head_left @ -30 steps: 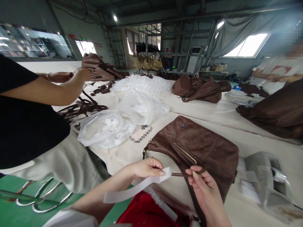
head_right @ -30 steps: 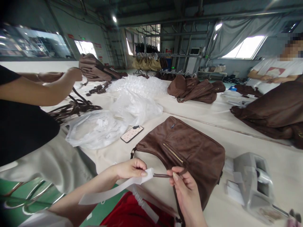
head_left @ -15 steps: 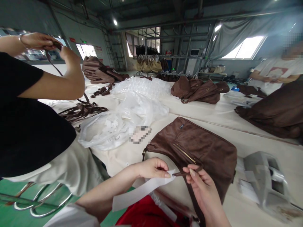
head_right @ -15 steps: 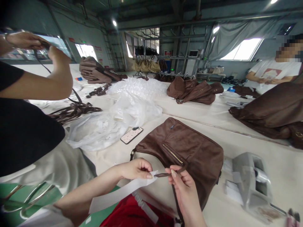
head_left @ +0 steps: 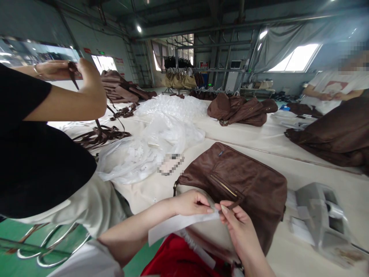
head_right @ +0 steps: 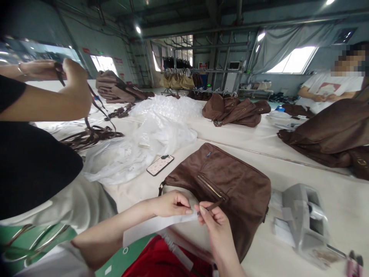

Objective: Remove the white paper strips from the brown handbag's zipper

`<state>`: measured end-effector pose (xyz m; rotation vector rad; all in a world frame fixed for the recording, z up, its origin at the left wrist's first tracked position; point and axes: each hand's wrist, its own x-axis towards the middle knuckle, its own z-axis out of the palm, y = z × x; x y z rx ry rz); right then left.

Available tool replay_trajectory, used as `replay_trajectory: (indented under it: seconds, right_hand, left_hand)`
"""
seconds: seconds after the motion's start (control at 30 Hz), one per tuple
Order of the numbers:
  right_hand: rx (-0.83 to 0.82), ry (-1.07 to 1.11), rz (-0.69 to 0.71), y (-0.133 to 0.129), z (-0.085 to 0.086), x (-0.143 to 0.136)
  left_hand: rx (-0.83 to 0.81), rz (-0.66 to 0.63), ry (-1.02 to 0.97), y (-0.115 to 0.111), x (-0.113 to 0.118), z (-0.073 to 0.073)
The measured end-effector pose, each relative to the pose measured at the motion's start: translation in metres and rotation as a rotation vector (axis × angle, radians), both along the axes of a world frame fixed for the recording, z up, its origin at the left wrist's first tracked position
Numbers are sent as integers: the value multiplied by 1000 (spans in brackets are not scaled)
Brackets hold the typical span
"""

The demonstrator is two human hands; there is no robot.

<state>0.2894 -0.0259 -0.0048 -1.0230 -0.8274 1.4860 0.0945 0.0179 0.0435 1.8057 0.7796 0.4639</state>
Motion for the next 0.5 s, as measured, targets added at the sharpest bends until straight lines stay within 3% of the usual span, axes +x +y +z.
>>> replay_trajectory:
  seconds: [0.27, 0.37, 0.5]
  right_hand:
    - [-77, 99, -65, 2, 1, 13]
    - [-52, -75, -54, 3, 0, 12]
    - [31, -478, 103, 3, 0, 12]
  left_hand:
    - [-13, 2, 85, -3, 7, 7]
    - [-49, 33, 75, -3, 12, 3]
    - [9, 108, 65, -2, 23, -4]
